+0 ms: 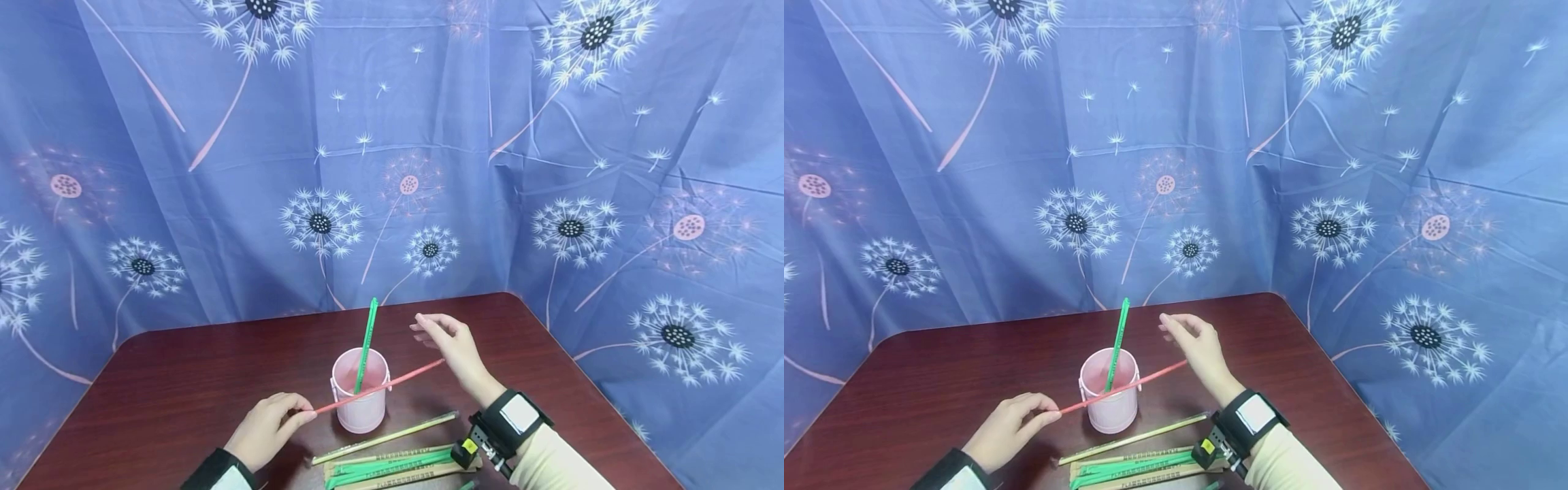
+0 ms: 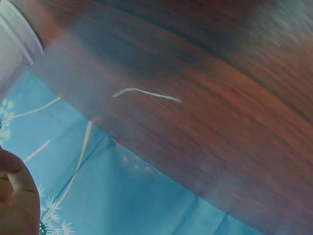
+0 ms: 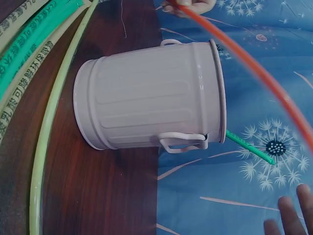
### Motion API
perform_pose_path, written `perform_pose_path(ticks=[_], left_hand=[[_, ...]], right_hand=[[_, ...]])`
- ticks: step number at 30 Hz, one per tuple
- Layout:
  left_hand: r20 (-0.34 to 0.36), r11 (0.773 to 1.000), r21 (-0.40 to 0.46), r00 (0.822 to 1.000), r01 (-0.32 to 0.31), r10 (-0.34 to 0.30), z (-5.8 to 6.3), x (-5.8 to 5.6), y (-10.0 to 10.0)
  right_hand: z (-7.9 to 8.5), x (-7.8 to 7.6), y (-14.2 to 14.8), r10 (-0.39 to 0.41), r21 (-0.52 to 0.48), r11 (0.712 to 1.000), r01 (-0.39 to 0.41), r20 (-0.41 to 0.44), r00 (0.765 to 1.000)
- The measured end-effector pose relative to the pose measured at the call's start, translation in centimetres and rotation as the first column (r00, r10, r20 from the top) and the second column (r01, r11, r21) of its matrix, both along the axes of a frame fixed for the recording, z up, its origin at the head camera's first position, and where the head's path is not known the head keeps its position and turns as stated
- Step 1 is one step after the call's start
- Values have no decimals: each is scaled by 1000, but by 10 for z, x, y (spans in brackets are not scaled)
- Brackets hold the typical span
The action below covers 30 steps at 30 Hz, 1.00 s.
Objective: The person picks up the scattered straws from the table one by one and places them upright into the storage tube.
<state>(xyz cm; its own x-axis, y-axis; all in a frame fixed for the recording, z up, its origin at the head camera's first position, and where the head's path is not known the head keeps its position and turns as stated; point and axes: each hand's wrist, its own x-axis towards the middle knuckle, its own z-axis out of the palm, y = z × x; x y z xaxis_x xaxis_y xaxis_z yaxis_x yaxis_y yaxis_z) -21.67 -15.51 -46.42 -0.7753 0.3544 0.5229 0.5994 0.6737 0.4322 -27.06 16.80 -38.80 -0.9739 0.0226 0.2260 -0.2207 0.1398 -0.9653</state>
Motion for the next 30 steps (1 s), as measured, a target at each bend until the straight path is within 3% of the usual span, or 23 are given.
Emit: perform_pose_path(ticks=[4,10,14,20,30], left_hand=[[-9,997,70,1000,10,-9,1,-1,4],[22,984,176,1000,-12,8,5,0,12],[114,965,257,993,-45,16,9,2,20],[291,931,344,957,-121,17,14,2,33],[347,935,340,937,-99,-27,12,1,41]], right_hand=[[0,2,-4,10,-168,986,-5,29,1000],[0,9,-15,105,-350,933,-86,36,994],[-3,12,-23,181,-382,910,-161,15,983],[-4,16,-31,239,-383,892,-239,-48,970],[-3,17,-36,167,-437,880,-189,-88,982]])
